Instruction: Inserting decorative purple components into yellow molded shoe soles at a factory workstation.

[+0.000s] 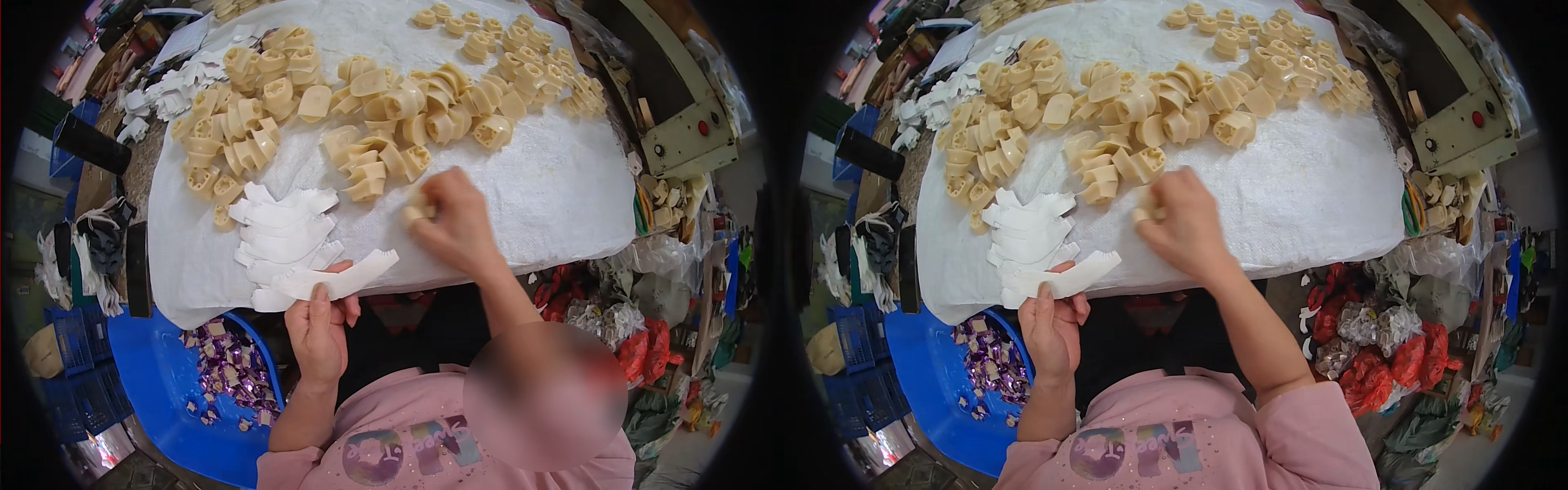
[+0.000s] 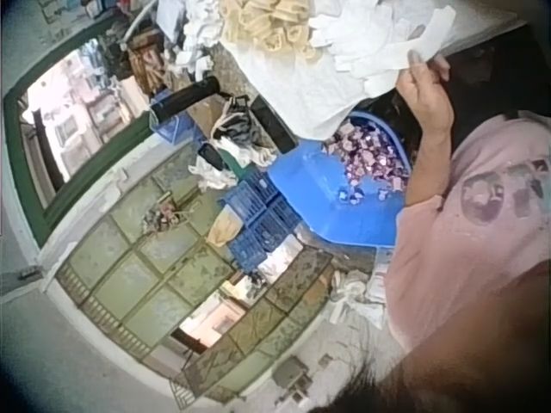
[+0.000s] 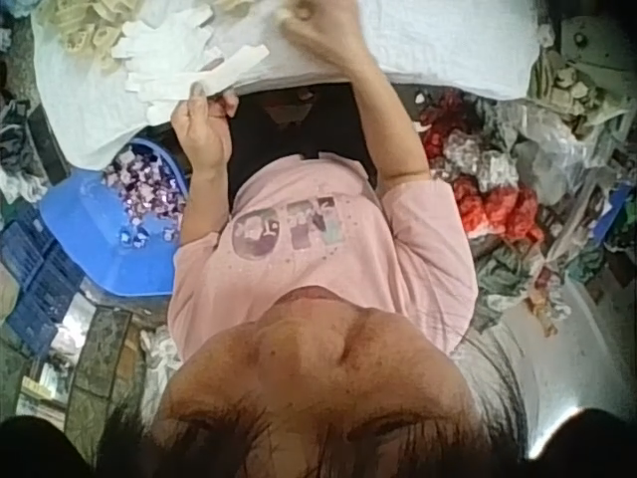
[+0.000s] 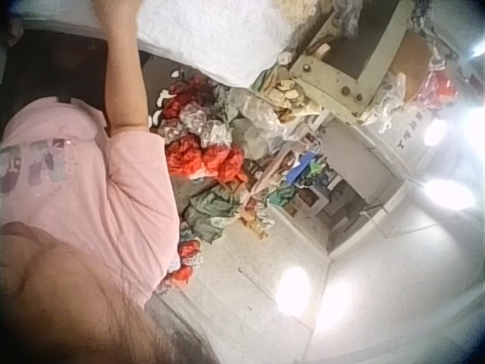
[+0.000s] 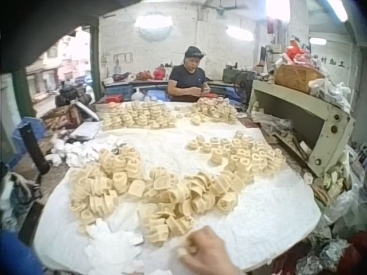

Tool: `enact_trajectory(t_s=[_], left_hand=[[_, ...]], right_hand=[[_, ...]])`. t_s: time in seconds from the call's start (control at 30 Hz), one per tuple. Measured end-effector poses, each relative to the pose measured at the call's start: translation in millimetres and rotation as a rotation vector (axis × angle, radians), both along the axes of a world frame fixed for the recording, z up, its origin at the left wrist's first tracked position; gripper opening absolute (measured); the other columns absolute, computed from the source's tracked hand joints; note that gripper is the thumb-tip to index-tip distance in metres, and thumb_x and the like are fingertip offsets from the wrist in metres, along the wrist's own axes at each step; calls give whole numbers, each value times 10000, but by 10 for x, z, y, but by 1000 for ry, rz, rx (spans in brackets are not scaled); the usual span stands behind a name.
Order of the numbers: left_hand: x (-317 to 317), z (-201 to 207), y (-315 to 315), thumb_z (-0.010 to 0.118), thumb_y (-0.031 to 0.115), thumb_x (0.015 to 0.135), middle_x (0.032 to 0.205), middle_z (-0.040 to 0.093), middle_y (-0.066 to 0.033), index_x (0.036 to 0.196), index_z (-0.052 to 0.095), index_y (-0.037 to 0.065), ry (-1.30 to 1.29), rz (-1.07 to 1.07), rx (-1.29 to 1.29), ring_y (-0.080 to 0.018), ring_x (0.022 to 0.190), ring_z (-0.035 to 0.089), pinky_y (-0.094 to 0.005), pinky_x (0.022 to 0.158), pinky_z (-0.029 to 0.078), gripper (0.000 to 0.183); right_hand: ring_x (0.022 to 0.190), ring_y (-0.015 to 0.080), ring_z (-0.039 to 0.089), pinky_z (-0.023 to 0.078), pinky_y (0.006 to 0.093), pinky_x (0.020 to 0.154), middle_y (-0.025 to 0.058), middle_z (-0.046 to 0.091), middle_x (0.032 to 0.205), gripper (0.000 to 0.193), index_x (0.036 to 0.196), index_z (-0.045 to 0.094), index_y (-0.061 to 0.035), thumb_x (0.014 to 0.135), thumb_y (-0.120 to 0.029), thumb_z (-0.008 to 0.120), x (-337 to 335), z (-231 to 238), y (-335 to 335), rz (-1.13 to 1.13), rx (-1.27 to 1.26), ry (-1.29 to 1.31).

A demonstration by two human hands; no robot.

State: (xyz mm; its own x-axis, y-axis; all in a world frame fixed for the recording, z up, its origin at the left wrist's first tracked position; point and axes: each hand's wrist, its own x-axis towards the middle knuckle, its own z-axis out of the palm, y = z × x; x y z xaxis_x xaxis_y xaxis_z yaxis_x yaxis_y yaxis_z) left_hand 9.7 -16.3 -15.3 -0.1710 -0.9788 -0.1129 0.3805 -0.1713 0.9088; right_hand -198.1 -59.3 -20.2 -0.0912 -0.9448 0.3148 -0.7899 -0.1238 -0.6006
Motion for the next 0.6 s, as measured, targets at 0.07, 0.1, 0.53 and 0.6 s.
enact_trajectory(t_s=[0.07,0.1,0.53,0.6], left_hand=[[-29,17,34,390,234,979,791,565,-106,1163,503,-107,12,-11,24,-122,629,496,-246,513,361,403],[-52,22,37,390,231,979,807,570,-109,1170,496,-106,40,-26,56,-124,632,498,-250,514,364,402],[-206,-7,-27,391,219,980,871,586,-112,1182,492,-101,101,-36,89,-134,680,516,-255,569,390,391],[-186,-17,-21,393,221,980,870,587,-111,1174,500,-102,92,-30,77,-133,682,517,-253,572,392,391]], right_hand=[[815,295,524,439,386,689,127,519,869,189,866,548,-22,684,-15,596,-177,3,177,-123,-24,-137],[815,295,524,439,386,689,127,519,869,189,866,548,-22,684,-15,596,-220,-26,243,-125,-20,-137],[800,288,536,446,368,714,118,582,833,312,981,556,-32,693,51,641,-274,-141,454,87,-143,-121],[816,280,517,440,381,704,109,558,838,351,1049,571,-45,711,14,645,-222,-10,451,1,15,-106]])
